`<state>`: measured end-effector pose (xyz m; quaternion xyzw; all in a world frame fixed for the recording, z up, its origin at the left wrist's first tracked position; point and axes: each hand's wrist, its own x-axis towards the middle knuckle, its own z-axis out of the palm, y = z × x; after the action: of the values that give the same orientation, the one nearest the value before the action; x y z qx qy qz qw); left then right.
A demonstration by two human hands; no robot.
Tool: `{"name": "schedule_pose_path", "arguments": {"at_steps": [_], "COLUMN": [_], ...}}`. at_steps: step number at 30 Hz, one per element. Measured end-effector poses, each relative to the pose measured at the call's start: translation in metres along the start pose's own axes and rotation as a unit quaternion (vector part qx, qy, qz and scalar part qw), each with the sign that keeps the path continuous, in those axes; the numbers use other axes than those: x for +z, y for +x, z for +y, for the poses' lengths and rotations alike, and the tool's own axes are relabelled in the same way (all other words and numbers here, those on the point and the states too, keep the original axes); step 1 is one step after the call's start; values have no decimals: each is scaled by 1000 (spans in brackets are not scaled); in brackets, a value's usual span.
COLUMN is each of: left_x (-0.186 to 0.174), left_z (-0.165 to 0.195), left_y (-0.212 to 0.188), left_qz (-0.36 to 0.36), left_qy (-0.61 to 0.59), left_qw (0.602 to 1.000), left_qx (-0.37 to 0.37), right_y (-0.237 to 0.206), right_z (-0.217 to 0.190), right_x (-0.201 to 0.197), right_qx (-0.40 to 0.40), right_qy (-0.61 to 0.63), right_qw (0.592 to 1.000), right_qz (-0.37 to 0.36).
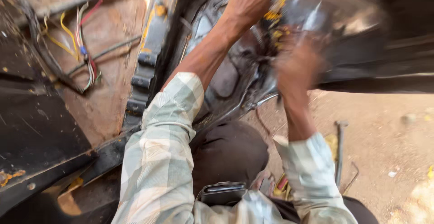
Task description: The person sits on the ground beside a vehicle body panel and gas-welds a copper filler rod onto the panel with a torch, then uses a hammer to strike and shape the welded area, and resumes welding with the torch and rod.
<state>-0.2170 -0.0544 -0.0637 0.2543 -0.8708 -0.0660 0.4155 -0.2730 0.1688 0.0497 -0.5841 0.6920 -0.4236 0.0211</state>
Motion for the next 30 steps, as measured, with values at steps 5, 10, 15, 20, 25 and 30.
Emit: {"name": "schedule_pose_path", "arguments": {"at_steps": [5,10,15,20,25,30], "left_x": [7,5,4,5,-5,-11], "left_z": [21,26,16,15,18,18], "left_y": [-6,5,21,19,18,17], "left_qz": [69,70,86,101,93,104], "left_qy": [20,34,42,42,27,43], "left_qw": [995,993,993,991,993,991], "left_qx": [68,87,69,73,66,77], "right_y": [-26,-40,-39,-46,-43,-41], "right_z": [28,36,49,47,37,39], "right_x": [10,-8,-25,-36,-36,-37], "right_qx": [48,153,77,57,49,35], "right_qy": [0,164,234,217,215,220], "right_qw": [998,971,963,969,967,967], "right_qz": [51,88,106,108,125,124]}}
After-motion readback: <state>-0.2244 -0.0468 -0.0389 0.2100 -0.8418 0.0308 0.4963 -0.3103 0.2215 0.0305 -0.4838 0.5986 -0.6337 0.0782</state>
